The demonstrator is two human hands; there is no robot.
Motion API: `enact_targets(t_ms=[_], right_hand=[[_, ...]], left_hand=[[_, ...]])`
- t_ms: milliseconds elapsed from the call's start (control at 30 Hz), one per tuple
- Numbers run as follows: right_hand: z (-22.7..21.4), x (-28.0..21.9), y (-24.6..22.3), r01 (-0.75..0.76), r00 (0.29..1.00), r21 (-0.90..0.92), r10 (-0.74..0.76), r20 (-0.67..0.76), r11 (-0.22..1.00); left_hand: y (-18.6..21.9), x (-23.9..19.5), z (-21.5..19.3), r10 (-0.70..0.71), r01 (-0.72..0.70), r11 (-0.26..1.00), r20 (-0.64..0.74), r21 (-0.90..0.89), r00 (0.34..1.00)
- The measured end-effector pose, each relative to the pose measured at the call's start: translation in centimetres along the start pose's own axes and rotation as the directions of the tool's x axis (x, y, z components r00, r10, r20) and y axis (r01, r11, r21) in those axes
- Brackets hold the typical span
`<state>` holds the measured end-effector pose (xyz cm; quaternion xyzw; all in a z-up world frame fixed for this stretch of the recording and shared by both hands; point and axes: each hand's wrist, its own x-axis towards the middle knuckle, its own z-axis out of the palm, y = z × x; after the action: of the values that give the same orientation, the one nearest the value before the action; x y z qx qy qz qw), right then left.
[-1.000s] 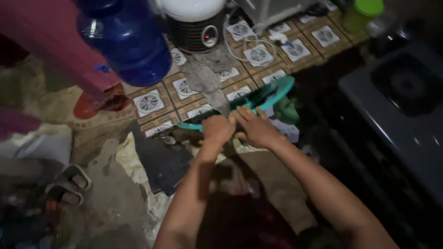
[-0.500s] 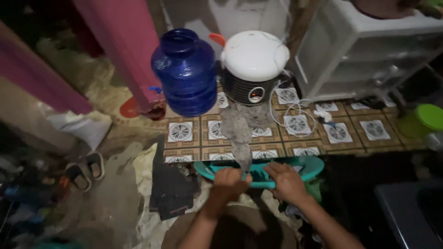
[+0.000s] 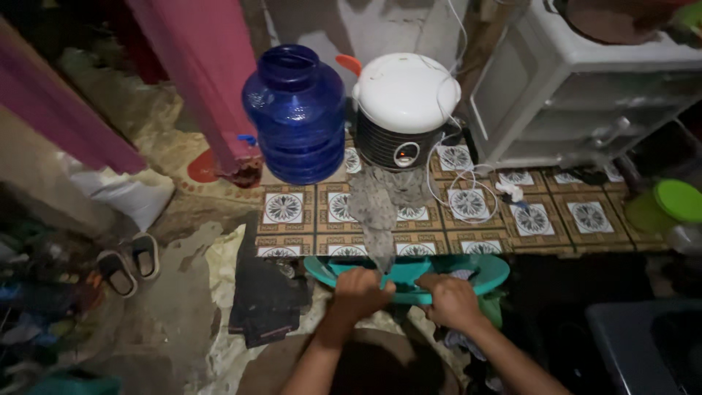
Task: The person washes several small glass cups in a pink basin filled with soapy water, then rinses them under running tap water. They also wash a small metal pot and place it on a gas stove.
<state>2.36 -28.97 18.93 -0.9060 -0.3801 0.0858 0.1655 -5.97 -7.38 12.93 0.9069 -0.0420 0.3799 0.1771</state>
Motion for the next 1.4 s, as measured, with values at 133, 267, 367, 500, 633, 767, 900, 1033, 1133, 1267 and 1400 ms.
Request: enact_targets(t_ms=[133,267,367,500,633,767,900,1033,1133,1267,1400], right_hand=[[0.1,-0.1,2.0,0.028,0.98,0.081,-0.043,0.195,0.996],[1.4,0.2,4.7,-0.167,0.973,0.648,0.017,0.231,0.743],[2.6,0.1,3.6,-0.154,0.98,0.041,0.147,0.136,0.987],[1.6,-1.0,0.8,-0.102,0.979,-0.342,0.034,-0.199,0.934],[1.3,-1.2,0.0,-0.179,0.971,-0.251,0.13,-0.201,0.951],[1.2,-1.2,0.2,-0.198,0.961,-0.173,0.156,-0.229,0.965],[1.7,-1.4,0.6,-0.215,0.962,-0.153,0.183,-0.201,0.965],[1.7,-1.3,0.7,-0.216,0.965,-0.178,0.182,-0.186,0.96],[1.4,-0.9,0.3,-0.231,0.964,-0.174,0.201,-0.174,0.957],[1.2,-0.5,-0.2,-0.278,0.957,-0.104,0.266,-0.116,0.955],[0.9,-1.1,-0.6,-0.289,0.954,-0.079,0.281,-0.103,0.954]], left_hand=[[0.1,0.4,-0.4,-0.075,0.085,0.994,0.136,-0.069,0.988],[0.3,0.9,-1.8,0.05,-0.019,0.996,0.368,-0.089,0.928],[0.9,2.3,-2.2,-0.08,0.116,0.993,0.649,-0.013,0.757],[1.8,3.9,-2.7,0.036,-0.006,0.994,0.278,-0.107,0.96],[1.7,3.6,-2.8,0.098,-0.041,0.986,0.366,-0.162,0.925],[2.3,3.9,-2.3,-0.02,0.073,0.992,0.45,-0.101,0.893],[2.3,3.4,-2.1,-0.044,0.098,0.99,0.438,-0.102,0.898],[2.0,3.3,-2.3,-0.064,0.132,0.984,0.449,-0.123,0.891],[1.8,3.7,-2.9,-0.058,0.129,0.981,0.421,-0.143,0.905],[1.8,3.8,-3.4,-0.06,0.127,0.982,0.403,-0.142,0.913],[2.1,3.7,-3.5,-0.038,0.096,0.986,0.38,-0.133,0.924]])
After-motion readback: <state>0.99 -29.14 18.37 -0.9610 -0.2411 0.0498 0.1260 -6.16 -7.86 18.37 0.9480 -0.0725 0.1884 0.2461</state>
